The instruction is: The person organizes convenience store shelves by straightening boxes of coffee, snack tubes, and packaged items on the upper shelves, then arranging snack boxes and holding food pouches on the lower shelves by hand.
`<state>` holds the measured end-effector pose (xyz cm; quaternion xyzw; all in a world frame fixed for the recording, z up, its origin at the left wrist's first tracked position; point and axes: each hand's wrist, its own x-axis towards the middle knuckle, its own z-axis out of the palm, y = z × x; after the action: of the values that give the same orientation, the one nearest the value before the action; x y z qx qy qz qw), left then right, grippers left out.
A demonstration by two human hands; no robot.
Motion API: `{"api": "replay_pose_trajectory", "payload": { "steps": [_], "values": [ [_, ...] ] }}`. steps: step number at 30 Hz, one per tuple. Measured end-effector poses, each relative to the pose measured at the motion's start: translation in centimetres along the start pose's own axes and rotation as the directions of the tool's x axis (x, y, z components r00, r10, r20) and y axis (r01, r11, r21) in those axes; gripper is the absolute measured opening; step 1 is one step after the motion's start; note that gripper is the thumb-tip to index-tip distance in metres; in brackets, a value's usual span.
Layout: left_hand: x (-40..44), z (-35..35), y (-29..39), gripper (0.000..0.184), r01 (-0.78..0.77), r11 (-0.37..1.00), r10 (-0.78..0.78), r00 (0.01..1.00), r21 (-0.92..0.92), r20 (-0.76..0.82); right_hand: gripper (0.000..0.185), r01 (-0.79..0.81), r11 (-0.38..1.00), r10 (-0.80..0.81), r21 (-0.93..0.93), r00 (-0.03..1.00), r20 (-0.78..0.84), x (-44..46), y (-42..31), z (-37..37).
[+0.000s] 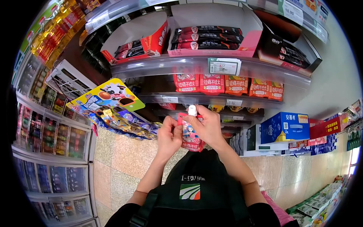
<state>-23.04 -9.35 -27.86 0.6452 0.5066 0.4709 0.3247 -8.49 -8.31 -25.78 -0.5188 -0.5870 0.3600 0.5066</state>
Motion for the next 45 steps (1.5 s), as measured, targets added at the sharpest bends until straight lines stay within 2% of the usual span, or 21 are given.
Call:
{"api": "replay_pose_trajectory", "payload": {
  "steps": [2, 3, 5, 8, 10, 11, 12, 13, 16, 23, 25, 26, 28, 29, 31, 32, 34, 37, 41, 43, 45],
  "values": [
    [-0.3, -0.2, 0.0, 0.014, 0.015, 0.998, -0.011, 0.998, 0.065, -0.063, 0.017, -0.036, 0.991, 0.034, 0.132, 0.999, 0.022, 0.2, -0.1, 0.5],
    [-0.6, 0.0, 0.5, 0.017, 0.042, 0.999, -0.042, 0.995, -0.001, -0.093, 0.017, -0.096, 0.975, 0.090, 0.199, 0.995, 0.036, 0.5, -0.6, 0.7],
    [-1.5, 0.3, 0.3, 0.018, 0.035, 0.999, -0.031, 0.995, 0.041, -0.090, 0.017, -0.228, 0.889, 0.198, 0.397, 0.973, 0.116, 1.0, -0.7, 0.9],
    [-1.9, 1.0, -1.1, 0.022, -0.024, 0.992, 0.042, 0.989, 0.125, -0.139, 0.019, -0.211, 0.851, 0.136, 0.482, 0.973, 0.187, 1.7, -0.7, 1.4],
    [-1.1, 0.9, -1.7, 0.027, -0.043, 0.970, -0.016, 0.970, -0.238, -0.242, 0.024, -0.049, 0.764, 0.018, 0.643, 0.998, 0.055, 2.0, -0.7, 1.1],
    [-0.7, 0.9, -1.6, 0.032, -0.015, 0.926, -0.096, 0.957, -0.378, -0.273, 0.024, 0.076, 0.862, -0.040, 0.501, 0.996, -0.081, 1.7, -0.9, 0.8],
    [-0.5, 0.7, -2.1, 0.032, -0.021, 0.927, -0.093, 0.955, -0.375, -0.282, 0.025, 0.185, 0.925, -0.121, 0.331, 0.971, -0.205, 0.8, -0.9, 0.4],
    [-0.2, 0.4, -3.1, 0.033, -0.030, 0.889, -0.121, 0.947, -0.457, -0.296, 0.030, 0.231, 0.970, -0.212, 0.073, 0.956, -0.204, -0.3, 0.1, -0.3],
    [0.2, 0.2, -3.2, 0.034, -0.034, 0.821, -0.186, 0.928, -0.570, -0.324, 0.028, 0.309, 0.945, -0.307, -0.108, 0.951, 0.029, -3.8, -1.3, -0.7],
    [0.1, 1.5, -2.5, 0.033, -0.087, 0.759, -0.232, 0.890, -0.646, -0.392, 0.028, 0.268, 0.946, -0.282, -0.184, 0.958, -0.057, -5.8, -0.1, 0.7],
    [0.2, 1.6, -2.3, 0.031, -0.156, 0.818, -0.161, 0.862, -0.554, -0.481, 0.027, 0.342, 0.877, -0.390, -0.339, 0.917, -0.083, -5.9, 0.0, 0.3],
    [0.2, 1.6, -2.2, 0.031, -0.155, 0.816, -0.164, 0.862, -0.557, -0.479, 0.027, 0.341, 0.875, -0.390, -0.343, 0.917, -0.083, -6.0, 0.1, 0.2],
    [0.0, 1.4, -1.6, 0.029, -0.190, 0.875, -0.079, 0.851, -0.445, -0.519, 0.021, 0.065, 0.996, -0.067, -0.063, 0.997, -0.036, -6.0, 0.2, 0.2],
    [0.0, 1.4, -0.7, 0.028, -0.226, 0.904, -0.009, 0.838, -0.362, -0.545, 0.021, 0.066, 0.996, -0.068, -0.063, 0.997, -0.037, -6.0, 0.2, 0.2],
    [-0.5, 1.2, -0.7, 0.028, -0.233, 0.909, 0.021, 0.854, -0.346, -0.520, 0.019, -0.060, 0.995, 0.062, 0.084, 0.998, -0.025, -5.8, 0.3, 0.4],
    [-0.6, 1.1, -0.7, 0.030, -0.240, 0.912, 0.049, 0.868, -0.331, -0.495, 0.019, -0.058, 0.995, 0.060, 0.083, 0.998, -0.029, -5.7, 0.2, 0.3],
    [-0.5, 1.3, -1.6, 0.029, -0.233, 0.899, 0.029, 0.877, -0.371, -0.480, 0.015, -0.049, 0.996, 0.047, 0.072, 0.998, 0.033, -5.6, 0.1, 0.2],
    [0.4, 1.7, -2.0, 0.034, -0.134, 0.858, -0.168, 0.839, -0.495, -0.518, 0.012, 0.023, 1.000, -0.022, -0.020, 0.998, 0.051, -5.9, -0.9, -0.6],
    [0.1, 2.3, -1.9, 0.034, -0.170, 0.798, -0.155, 0.869, -0.578, -0.470, 0.016, 0.115, 0.989, -0.115, -0.092, 0.993, 0.005, -5.9, 0.3, -0.8],
    [0.0, 2.4, -1.4, 0.034, -0.167, 0.802, -0.165, 0.861, -0.574, -0.481, 0.021, 0.418, 0.830, -0.470, -0.369, 0.880, -0.061, -5.7, 0.6, -0.5],
    [0.0, 2.5, -1.4, 0.034, -0.165, 0.803, -0.170, 0.857, -0.572, -0.486, 0.023, 0.402, 0.817, -0.468, -0.413, 0.881, -0.069, -5.6, 0.8, -0.1]
  ]
}}
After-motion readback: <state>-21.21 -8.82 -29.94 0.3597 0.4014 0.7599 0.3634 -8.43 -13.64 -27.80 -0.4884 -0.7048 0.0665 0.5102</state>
